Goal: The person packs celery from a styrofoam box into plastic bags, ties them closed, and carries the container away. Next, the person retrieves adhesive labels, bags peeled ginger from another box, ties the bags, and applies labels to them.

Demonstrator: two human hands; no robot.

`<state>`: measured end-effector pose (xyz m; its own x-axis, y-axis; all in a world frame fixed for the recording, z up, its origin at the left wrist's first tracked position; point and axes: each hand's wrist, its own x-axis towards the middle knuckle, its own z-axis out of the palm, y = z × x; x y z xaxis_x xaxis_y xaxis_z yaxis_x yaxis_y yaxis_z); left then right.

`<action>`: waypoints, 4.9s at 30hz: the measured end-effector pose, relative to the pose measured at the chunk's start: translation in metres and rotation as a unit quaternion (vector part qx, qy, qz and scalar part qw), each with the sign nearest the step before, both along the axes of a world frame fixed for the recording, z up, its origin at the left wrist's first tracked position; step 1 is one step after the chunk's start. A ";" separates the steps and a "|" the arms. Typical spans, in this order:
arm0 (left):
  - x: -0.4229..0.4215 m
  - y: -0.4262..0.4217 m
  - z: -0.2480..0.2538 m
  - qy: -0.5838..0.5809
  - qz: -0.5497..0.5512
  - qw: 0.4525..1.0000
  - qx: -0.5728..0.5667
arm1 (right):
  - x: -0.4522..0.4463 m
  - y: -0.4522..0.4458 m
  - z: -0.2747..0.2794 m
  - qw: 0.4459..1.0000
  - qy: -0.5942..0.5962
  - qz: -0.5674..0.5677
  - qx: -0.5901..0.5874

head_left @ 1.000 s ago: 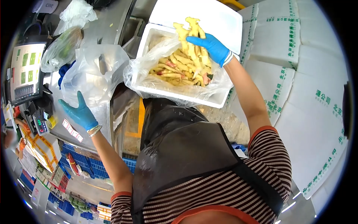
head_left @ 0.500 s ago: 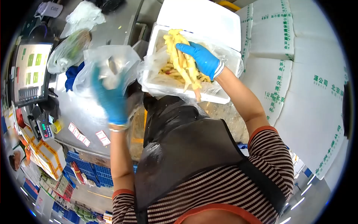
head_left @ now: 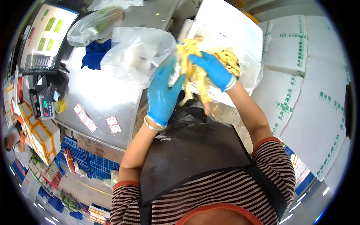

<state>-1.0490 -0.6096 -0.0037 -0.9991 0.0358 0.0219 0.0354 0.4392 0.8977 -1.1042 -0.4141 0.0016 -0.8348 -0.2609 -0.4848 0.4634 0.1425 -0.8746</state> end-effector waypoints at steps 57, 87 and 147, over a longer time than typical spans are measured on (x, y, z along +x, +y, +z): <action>0.085 -0.105 -0.052 -0.033 0.383 0.923 0.024 | -0.028 -0.151 -0.106 0.916 -0.204 0.336 -0.080; -0.090 0.124 -0.160 -0.322 -0.201 0.920 -0.103 | -0.140 0.242 0.004 0.861 0.375 -0.145 0.312; -0.088 0.151 -0.164 -0.078 -0.455 0.765 -0.449 | -0.066 0.205 -0.190 0.795 0.067 0.323 0.509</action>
<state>-1.1368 -0.4582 -0.1674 -0.5404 0.6484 -0.5363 0.6156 0.7391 0.2733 -1.1700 -0.2096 -0.1887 -0.7481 -0.1845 -0.6374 -0.0804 0.9787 -0.1889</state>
